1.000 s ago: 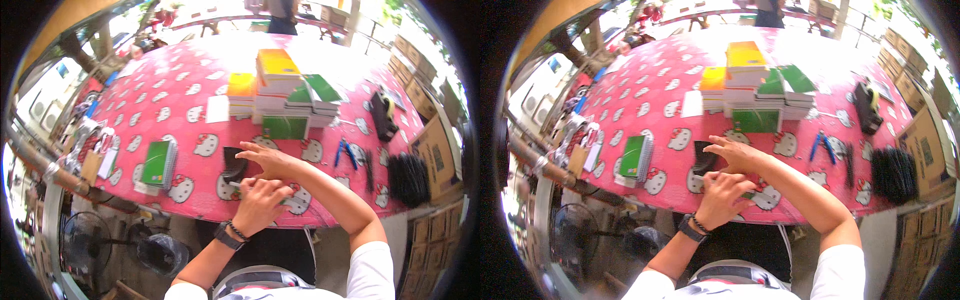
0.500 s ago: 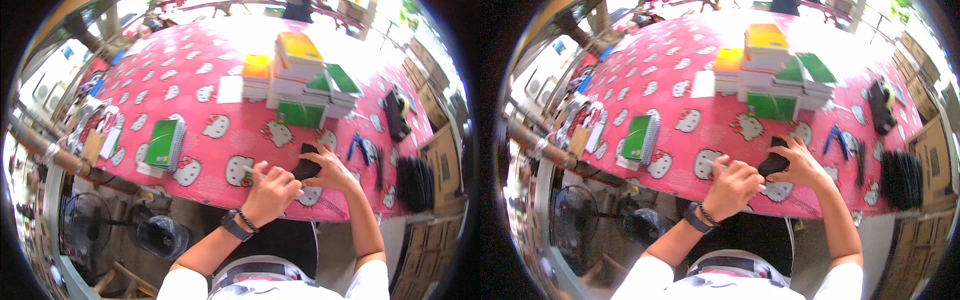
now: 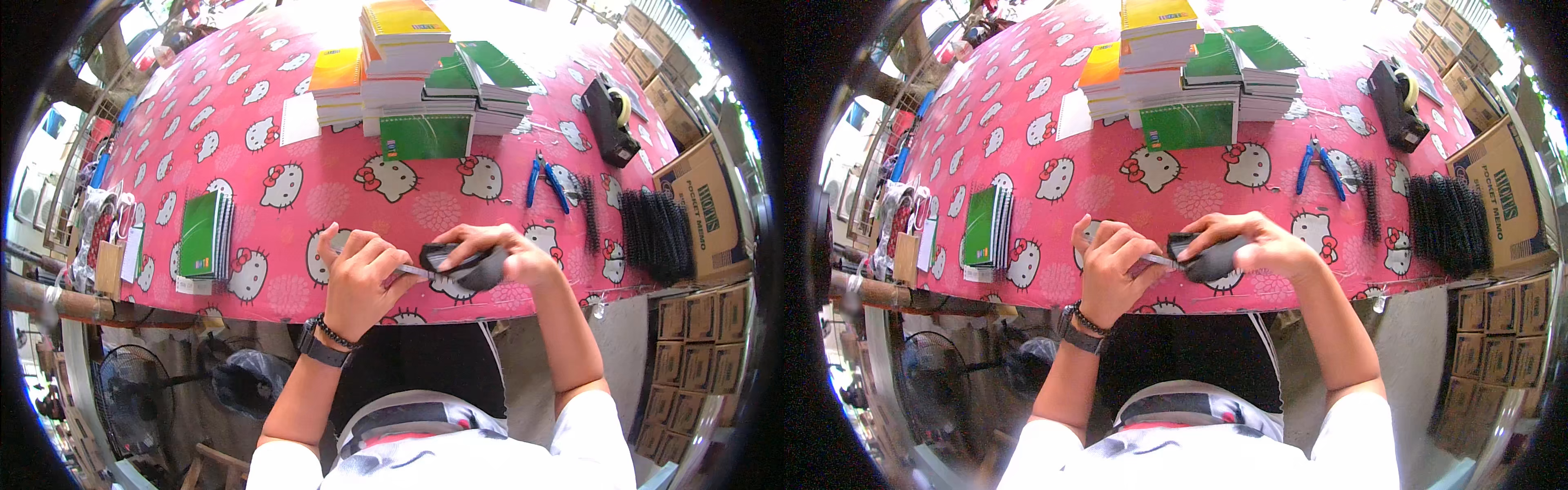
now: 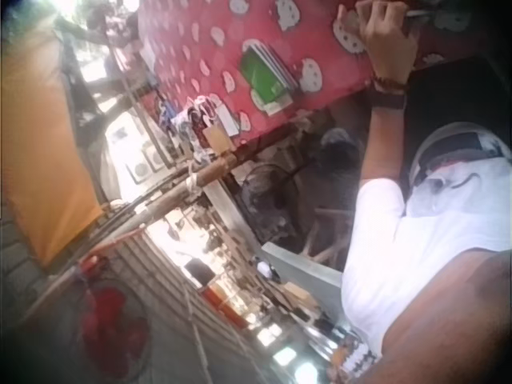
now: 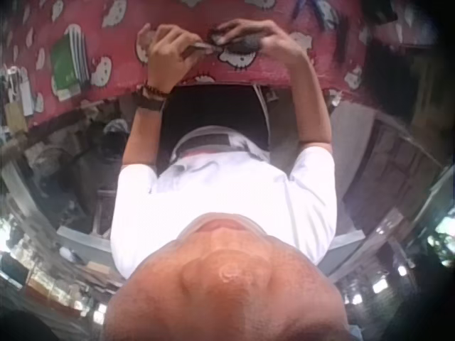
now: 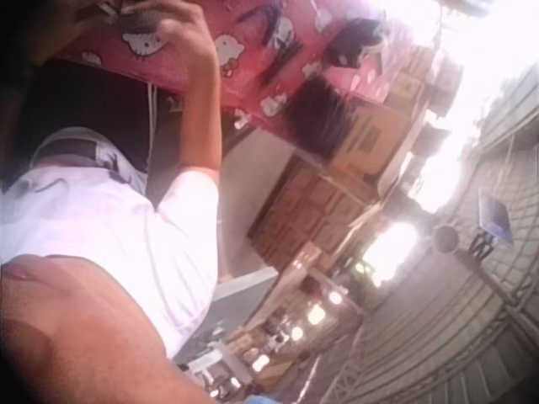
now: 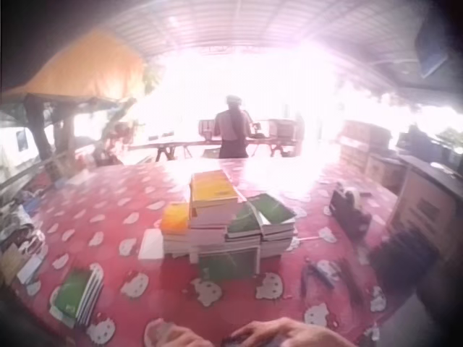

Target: The person assembles notebooks by hand, aligning pages and covers, inserting a plastic spiral binding through the pre-punched holes, and then trimming the excess coil with pliers.

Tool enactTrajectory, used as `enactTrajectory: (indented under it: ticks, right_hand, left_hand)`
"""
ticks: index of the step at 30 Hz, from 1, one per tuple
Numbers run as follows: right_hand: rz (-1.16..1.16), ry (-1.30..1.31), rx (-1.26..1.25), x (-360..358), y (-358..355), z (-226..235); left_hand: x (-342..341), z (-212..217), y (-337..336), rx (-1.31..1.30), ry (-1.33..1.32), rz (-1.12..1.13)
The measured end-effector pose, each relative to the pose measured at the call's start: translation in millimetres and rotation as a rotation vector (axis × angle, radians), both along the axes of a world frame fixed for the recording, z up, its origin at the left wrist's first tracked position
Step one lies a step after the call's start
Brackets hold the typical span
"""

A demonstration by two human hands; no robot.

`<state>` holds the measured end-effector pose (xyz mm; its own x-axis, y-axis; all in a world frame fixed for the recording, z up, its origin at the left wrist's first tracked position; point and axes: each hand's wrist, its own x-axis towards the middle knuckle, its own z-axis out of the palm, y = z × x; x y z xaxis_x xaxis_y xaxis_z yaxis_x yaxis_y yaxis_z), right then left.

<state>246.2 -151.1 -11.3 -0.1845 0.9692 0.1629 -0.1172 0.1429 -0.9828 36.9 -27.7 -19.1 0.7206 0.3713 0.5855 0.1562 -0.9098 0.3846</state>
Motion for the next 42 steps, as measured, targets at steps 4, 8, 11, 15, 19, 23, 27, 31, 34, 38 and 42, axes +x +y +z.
enactTrajectory:
  ticks: [4,8,11,15,19,23,27,31,34,38,42]
  right_hand:
    - [-0.309,-0.588,-0.231,-1,14,8]
    - [-0.102,-0.081,-0.006,-4,11,-4]
    - [-0.32,-0.467,-0.175,-3,12,4]
    - [-0.123,-0.296,-0.033,-14,15,11]
    - [-0.381,-0.572,-0.136,-7,15,16]
    - [-0.157,-0.355,-0.031,-15,17,19]
    - [-0.265,-0.338,-0.086,-12,24,16]
    - [-0.254,-0.54,-0.149,-22,35,22]
    - [-0.291,-0.513,-0.057,-18,36,20]
    - [-0.192,-0.461,-0.063,-21,41,17]
    - [-0.223,-0.446,-0.103,-21,46,19]
  left_hand:
    - [0,0,5,-0.007,-0.003,-0.012]
    - [2,-2,5,-0.021,-0.004,-0.004]
    - [-3,-3,3,-0.095,-0.019,-0.007]
    - [-1,-9,4,-0.128,-0.04,0.013]
    - [-5,-4,4,-0.101,-0.096,0.08]
    - [-9,-27,19,-0.434,-0.387,0.058]
    - [-16,-42,19,-0.886,-0.323,-0.083]
    - [-16,-46,18,-0.931,-0.371,-0.138]
    - [-18,-49,18,-0.858,-0.353,-0.115]
    - [-15,-50,19,-0.832,-0.362,-0.115]
    - [-13,-48,19,-0.875,-0.355,-0.128]
